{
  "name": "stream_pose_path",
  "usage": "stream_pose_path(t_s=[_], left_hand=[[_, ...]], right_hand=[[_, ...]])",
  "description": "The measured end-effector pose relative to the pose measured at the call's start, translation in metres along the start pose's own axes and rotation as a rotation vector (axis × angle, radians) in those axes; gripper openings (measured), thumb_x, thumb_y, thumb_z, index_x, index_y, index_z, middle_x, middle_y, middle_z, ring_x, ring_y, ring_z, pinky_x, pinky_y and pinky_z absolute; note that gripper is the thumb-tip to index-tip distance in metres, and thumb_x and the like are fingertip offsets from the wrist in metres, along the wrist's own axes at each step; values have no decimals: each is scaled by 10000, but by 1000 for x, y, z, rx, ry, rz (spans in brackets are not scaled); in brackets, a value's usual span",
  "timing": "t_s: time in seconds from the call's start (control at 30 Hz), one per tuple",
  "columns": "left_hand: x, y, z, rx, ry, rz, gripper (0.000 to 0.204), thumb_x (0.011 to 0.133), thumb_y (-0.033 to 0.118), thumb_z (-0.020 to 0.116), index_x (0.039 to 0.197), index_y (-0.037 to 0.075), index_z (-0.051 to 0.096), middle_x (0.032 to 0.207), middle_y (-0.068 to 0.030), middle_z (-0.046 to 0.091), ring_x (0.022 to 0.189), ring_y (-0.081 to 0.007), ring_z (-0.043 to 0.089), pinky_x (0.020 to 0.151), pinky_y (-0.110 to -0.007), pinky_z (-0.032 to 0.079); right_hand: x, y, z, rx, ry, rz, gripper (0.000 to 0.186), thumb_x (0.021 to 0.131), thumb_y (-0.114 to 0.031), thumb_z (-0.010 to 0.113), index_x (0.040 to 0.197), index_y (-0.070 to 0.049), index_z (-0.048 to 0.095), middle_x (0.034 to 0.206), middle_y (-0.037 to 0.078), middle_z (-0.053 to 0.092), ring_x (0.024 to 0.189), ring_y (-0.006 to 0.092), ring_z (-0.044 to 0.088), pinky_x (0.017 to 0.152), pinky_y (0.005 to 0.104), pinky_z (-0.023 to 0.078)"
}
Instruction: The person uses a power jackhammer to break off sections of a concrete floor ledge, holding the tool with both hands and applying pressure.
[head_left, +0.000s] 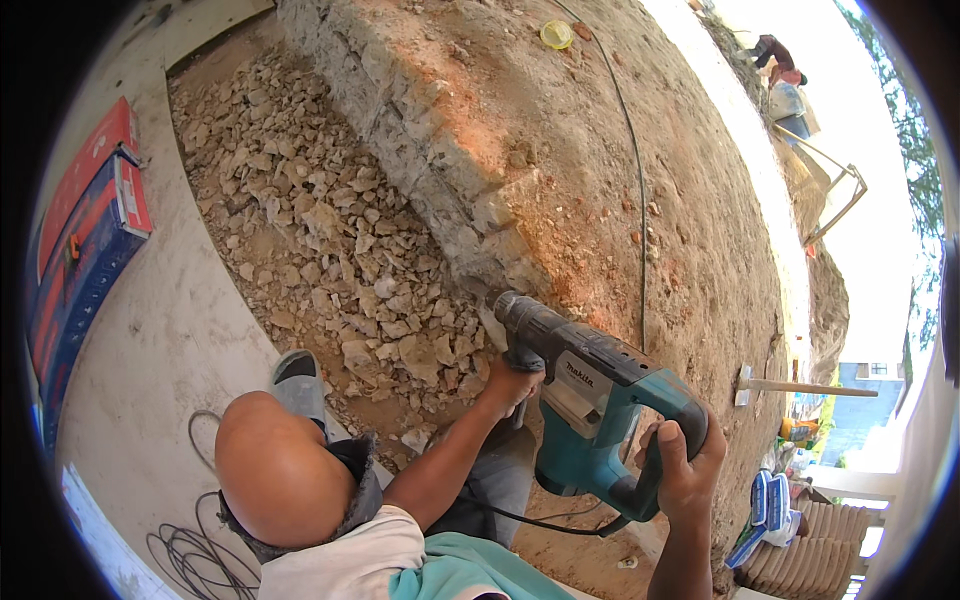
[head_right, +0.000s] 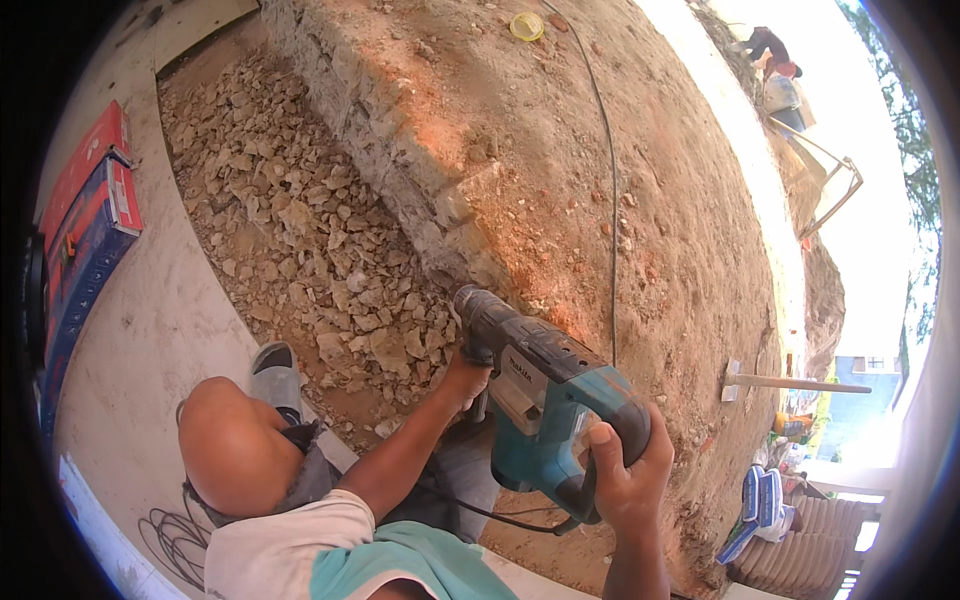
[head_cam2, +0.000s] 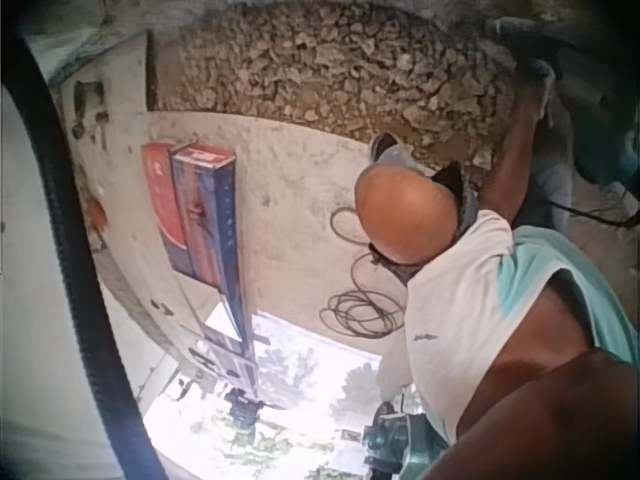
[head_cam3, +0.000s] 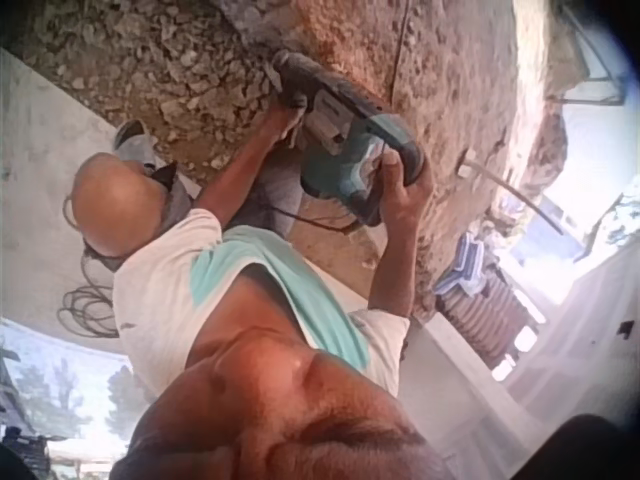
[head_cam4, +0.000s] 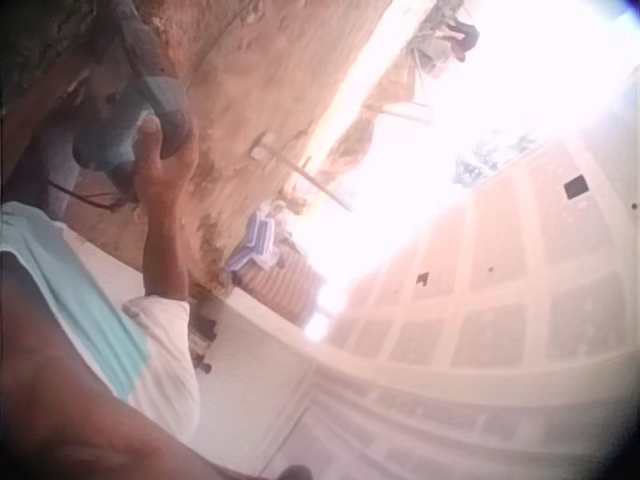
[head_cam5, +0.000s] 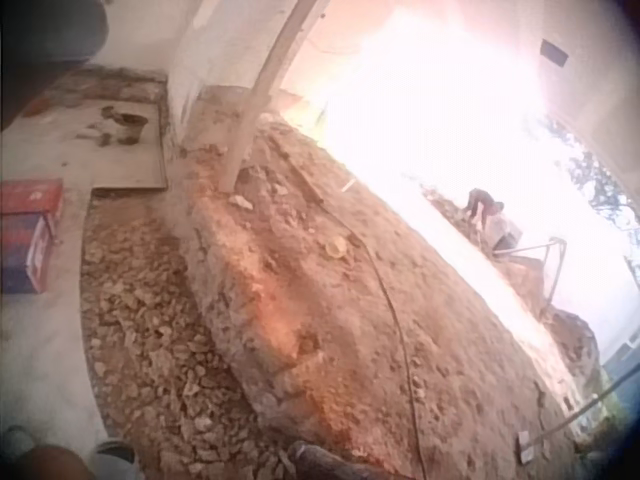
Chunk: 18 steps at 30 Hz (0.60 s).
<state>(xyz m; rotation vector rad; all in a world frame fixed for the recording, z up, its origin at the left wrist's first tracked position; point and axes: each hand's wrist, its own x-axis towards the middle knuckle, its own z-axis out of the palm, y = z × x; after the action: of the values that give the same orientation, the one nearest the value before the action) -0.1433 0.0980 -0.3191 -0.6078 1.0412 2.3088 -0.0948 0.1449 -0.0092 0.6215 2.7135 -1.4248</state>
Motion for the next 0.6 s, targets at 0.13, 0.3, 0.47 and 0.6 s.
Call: stream_pose_path(t_s=[0.13, 0.3, 0.47, 0.6], left_hand=[[1, -7, -2, -78, 57, -26, 76, 785, 10, 664, 791, 54, 603, 646, -34, 587, 531, -138, 547, 471, -315, 418], [-1, 11, -5, -45, 9, -21, 127, 784, 54, 718, 742, 56, 599, 609, -24, 573, 508, -126, 537, 465, -301, 415], [2, 16, -6, 126, -57, -97, 254, 749, 166, 828, 706, 75, 594, 586, 4, 563, 466, -100, 496, 438, -288, 384], [4, 8, -9, 139, -41, -30, 287, 724, 208, 856, 699, 82, 599, 570, 11, 558, 441, -98, 485, 426, -290, 372]], right_hand=[[-4, 21, 6, -192, -44, -167, 409, 887, -316, 714, 1056, 24, 560, 792, 41, 618, 671, 94, 583, 612, 226, 466], [10, 2, 12, -8, 7, -19, 392, 904, -334, 688, 1036, 17, 572, 726, 43, 601, 581, 110, 586, 534, 236, 472], [28, 2, -7, -37, 39, 29, 400, 917, -358, 655, 1046, 12, 576, 651, 71, 593, 504, 147, 587, 460, 271, 478], [26, 8, -4, -18, 28, 108, 399, 921, -367, 645, 1043, 8, 582, 676, 95, 621, 506, 160, 593, 471, 276, 491]])
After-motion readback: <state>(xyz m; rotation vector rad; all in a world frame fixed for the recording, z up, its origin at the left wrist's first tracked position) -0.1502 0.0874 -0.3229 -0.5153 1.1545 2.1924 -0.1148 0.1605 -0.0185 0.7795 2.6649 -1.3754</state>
